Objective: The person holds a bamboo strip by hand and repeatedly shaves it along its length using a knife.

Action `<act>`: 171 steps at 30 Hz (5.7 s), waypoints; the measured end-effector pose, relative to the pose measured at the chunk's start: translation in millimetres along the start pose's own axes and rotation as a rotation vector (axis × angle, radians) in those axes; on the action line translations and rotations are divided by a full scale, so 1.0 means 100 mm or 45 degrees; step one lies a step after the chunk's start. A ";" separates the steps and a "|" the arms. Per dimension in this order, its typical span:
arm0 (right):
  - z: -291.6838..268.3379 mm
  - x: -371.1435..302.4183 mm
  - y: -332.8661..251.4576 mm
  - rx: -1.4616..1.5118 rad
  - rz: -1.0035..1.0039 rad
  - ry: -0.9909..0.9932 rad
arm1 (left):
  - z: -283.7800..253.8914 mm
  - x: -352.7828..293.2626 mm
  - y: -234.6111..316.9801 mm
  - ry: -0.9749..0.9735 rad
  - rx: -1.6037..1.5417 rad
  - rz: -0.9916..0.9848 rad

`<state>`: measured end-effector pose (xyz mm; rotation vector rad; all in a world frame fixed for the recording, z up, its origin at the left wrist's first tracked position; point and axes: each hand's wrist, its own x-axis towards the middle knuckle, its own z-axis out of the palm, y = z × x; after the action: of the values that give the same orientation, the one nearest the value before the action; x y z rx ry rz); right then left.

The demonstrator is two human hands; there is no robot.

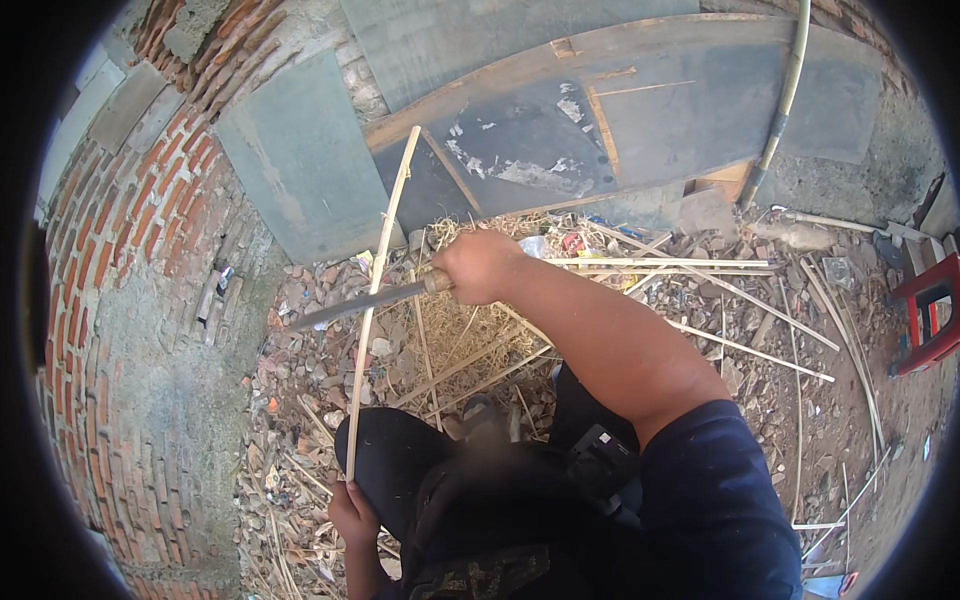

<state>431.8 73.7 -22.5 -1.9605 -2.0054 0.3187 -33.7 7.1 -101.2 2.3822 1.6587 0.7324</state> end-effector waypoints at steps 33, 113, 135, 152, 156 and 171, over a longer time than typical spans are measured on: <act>-0.06 -0.03 0.32 0.124 0.216 0.217 | 0.06 0.02 -0.06 0.037 -0.012 0.018; 0.03 0.03 0.45 0.187 0.301 0.192 | -0.14 -0.36 -0.22 -0.017 0.101 0.035; 0.04 -0.09 0.71 0.287 0.157 0.349 | -0.21 -0.24 -0.33 -0.147 -0.054 0.012; -0.01 -0.02 0.06 0.014 -0.083 -0.017 | -0.33 -0.26 -0.15 -0.204 -0.085 -0.088; 0.06 0.02 0.13 -0.033 0.090 0.033 | -0.40 -0.16 -0.09 -0.171 0.086 -0.021; 0.12 0.06 0.23 0.059 0.104 0.393 | -0.39 -0.41 -0.26 -0.075 0.112 -0.017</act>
<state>448.9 81.2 -41.4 -1.9312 -1.7131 0.0736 -85.2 -26.1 -89.6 2.4243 1.7155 0.5927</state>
